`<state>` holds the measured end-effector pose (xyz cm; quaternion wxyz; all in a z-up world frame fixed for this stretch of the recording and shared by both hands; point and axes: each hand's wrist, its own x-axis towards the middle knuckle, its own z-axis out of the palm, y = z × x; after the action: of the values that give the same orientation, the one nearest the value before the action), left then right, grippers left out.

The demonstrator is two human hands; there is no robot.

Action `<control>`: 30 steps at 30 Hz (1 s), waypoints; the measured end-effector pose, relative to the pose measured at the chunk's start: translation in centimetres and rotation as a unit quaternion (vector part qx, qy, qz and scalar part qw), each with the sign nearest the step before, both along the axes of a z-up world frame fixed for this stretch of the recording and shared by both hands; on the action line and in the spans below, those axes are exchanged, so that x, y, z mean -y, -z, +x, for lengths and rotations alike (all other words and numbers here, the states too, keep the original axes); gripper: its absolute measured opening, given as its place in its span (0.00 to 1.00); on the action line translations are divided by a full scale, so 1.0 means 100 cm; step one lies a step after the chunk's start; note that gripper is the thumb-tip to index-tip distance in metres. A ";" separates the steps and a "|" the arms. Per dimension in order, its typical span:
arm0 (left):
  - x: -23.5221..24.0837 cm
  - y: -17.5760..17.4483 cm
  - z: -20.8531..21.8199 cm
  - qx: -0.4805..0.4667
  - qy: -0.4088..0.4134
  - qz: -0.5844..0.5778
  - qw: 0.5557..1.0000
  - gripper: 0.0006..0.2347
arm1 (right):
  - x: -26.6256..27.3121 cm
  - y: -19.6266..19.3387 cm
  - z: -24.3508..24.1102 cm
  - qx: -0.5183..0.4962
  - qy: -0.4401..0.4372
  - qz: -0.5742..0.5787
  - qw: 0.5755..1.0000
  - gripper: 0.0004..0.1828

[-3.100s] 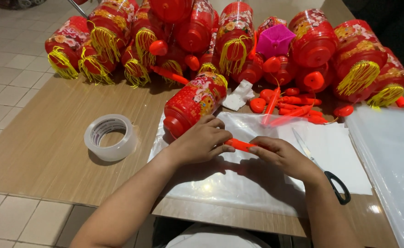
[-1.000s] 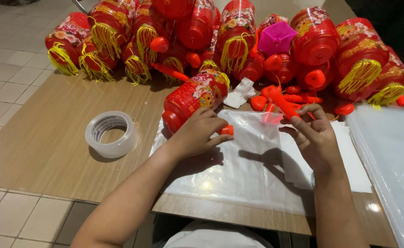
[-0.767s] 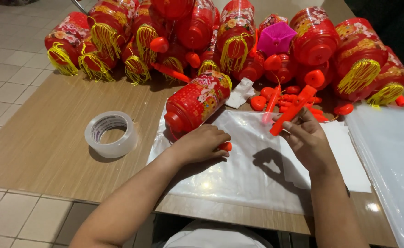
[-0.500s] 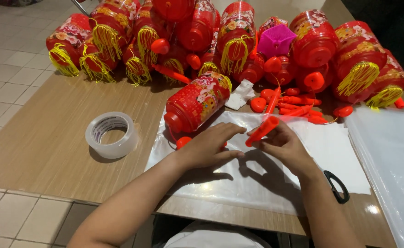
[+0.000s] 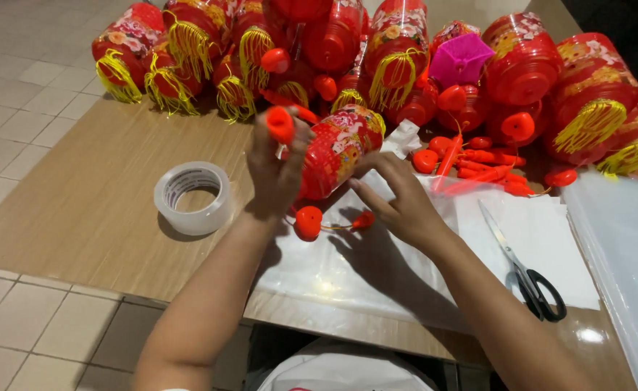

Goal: Assembling and cleaning decorative red lanterns at a workspace.

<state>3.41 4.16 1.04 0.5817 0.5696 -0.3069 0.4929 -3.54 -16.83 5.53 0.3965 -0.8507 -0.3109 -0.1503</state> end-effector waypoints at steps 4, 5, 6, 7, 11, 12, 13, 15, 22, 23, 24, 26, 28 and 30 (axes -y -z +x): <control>-0.016 -0.031 -0.022 -0.088 -0.032 -0.123 0.988 0.09 | -0.055 0.002 0.041 0.106 -0.044 -0.062 0.991 0.16; -0.019 -0.031 -0.020 -0.111 -0.030 -0.132 0.985 0.09 | -0.066 -0.001 0.046 0.101 -0.045 -0.100 0.989 0.19; -0.022 -0.032 -0.018 -0.133 -0.028 -0.141 0.981 0.10 | -0.077 -0.004 0.052 0.096 -0.046 -0.139 0.985 0.22; -0.024 -0.032 -0.014 -0.130 -0.029 -0.142 0.981 0.10 | -0.078 -0.009 0.053 0.099 -0.048 -0.139 0.984 0.22; -0.025 -0.022 -0.008 -0.112 -0.023 -0.142 0.983 0.09 | -0.066 -0.009 0.055 0.053 -0.042 -0.199 0.978 0.22; -0.024 -0.021 -0.006 -0.103 -0.017 -0.139 0.985 0.09 | -0.058 -0.008 0.058 0.067 -0.024 -0.204 0.976 0.22; -0.021 -0.022 -0.009 -0.103 -0.017 -0.142 0.984 0.09 | -0.048 -0.009 0.058 0.066 -0.024 -0.207 0.976 0.22; -0.017 -0.025 -0.014 -0.097 -0.025 -0.123 0.987 0.10 | -0.028 -0.010 0.058 0.127 0.050 -0.153 0.979 0.19; -0.016 -0.020 -0.010 -0.091 -0.077 -0.083 0.989 0.13 | -0.040 -0.012 0.031 0.122 0.068 -0.163 0.977 0.08; -0.015 -0.022 -0.014 -0.091 -0.084 -0.086 0.989 0.13 | -0.054 -0.009 0.027 0.078 0.045 -0.145 0.985 0.09; -0.015 -0.026 -0.017 -0.090 -0.091 -0.088 0.988 0.13 | -0.068 -0.006 0.023 0.035 0.021 -0.125 0.991 0.10; -0.015 -0.026 -0.019 -0.094 -0.095 -0.082 0.988 0.14 | -0.095 -0.003 0.037 -0.018 0.038 -0.123 0.992 0.11; -0.013 -0.025 -0.018 -0.097 -0.100 -0.078 0.987 0.15 | -0.116 0.004 0.056 -0.068 0.052 -0.120 0.989 0.13; -0.009 -0.020 -0.015 -0.104 -0.108 -0.089 0.985 0.16 | -0.130 0.019 0.080 -0.144 0.116 -0.131 0.974 0.26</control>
<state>1.93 5.03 3.00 0.6023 0.5939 -0.1362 0.5158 4.42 -3.81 3.65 0.3023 -0.9381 -0.1663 -0.0290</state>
